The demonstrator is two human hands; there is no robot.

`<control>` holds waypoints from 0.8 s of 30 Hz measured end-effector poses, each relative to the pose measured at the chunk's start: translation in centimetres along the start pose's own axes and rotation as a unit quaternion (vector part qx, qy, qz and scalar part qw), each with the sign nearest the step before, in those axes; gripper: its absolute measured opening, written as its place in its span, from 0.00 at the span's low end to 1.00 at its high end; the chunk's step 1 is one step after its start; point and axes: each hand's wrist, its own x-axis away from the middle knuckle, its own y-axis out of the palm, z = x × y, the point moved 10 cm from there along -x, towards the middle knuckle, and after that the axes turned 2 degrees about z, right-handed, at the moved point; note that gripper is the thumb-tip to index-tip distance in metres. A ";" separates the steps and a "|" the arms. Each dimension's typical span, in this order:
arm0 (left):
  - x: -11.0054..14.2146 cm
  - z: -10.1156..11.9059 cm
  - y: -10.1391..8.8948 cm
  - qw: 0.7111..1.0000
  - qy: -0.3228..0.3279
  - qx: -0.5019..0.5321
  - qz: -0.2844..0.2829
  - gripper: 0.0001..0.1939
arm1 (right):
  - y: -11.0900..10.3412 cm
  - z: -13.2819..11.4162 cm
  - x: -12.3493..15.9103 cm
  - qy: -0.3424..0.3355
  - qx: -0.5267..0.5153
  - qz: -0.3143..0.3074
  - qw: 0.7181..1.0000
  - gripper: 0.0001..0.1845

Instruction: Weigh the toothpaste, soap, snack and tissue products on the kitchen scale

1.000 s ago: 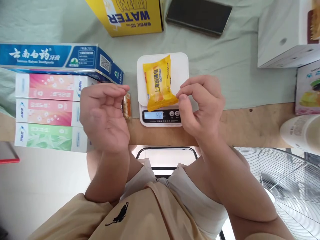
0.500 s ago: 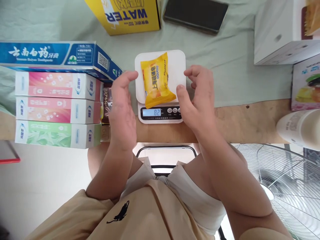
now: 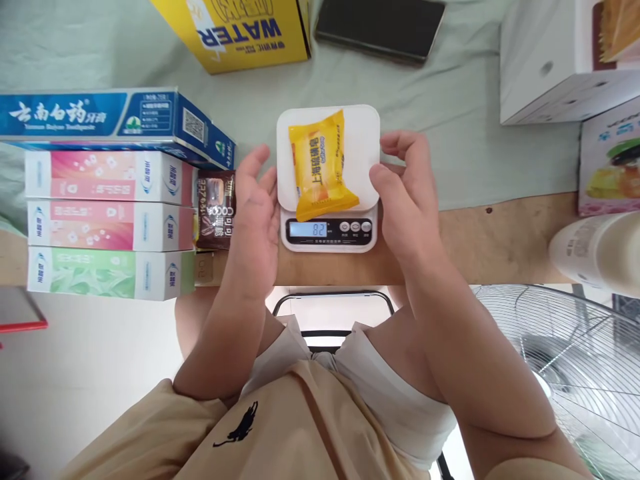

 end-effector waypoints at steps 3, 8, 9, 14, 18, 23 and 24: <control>0.1 -0.6 1.8 0.997 -0.055 0.025 -0.046 0.33 | -1.6 0.0 0.1 0.008 0.043 0.046 0.998 0.13; 0.0 1.3 2.1 0.999 -0.002 -0.030 -0.018 0.31 | -3.0 -3.4 0.6 -0.056 0.166 0.091 0.980 0.13; 0.0 2.1 2.2 0.999 0.018 -0.048 -0.019 0.30 | -2.6 -4.5 0.9 -0.088 0.196 0.083 0.973 0.13; 0.5 4.8 3.2 0.992 0.067 -0.096 -0.049 0.25 | -0.5 -7.0 1.8 -0.161 0.248 0.032 0.955 0.16; 0.7 4.8 3.3 0.994 0.055 -0.081 -0.044 0.28 | 0.8 -6.6 1.8 -0.146 0.209 -0.006 0.967 0.20; 1.0 4.0 3.0 0.999 0.024 -0.043 -0.018 0.30 | 1.7 -6.5 2.0 -0.118 0.158 -0.036 0.980 0.15; 1.1 4.0 3.0 0.999 0.018 -0.039 -0.017 0.30 | 1.8 -6.7 2.2 -0.118 0.157 -0.035 0.980 0.15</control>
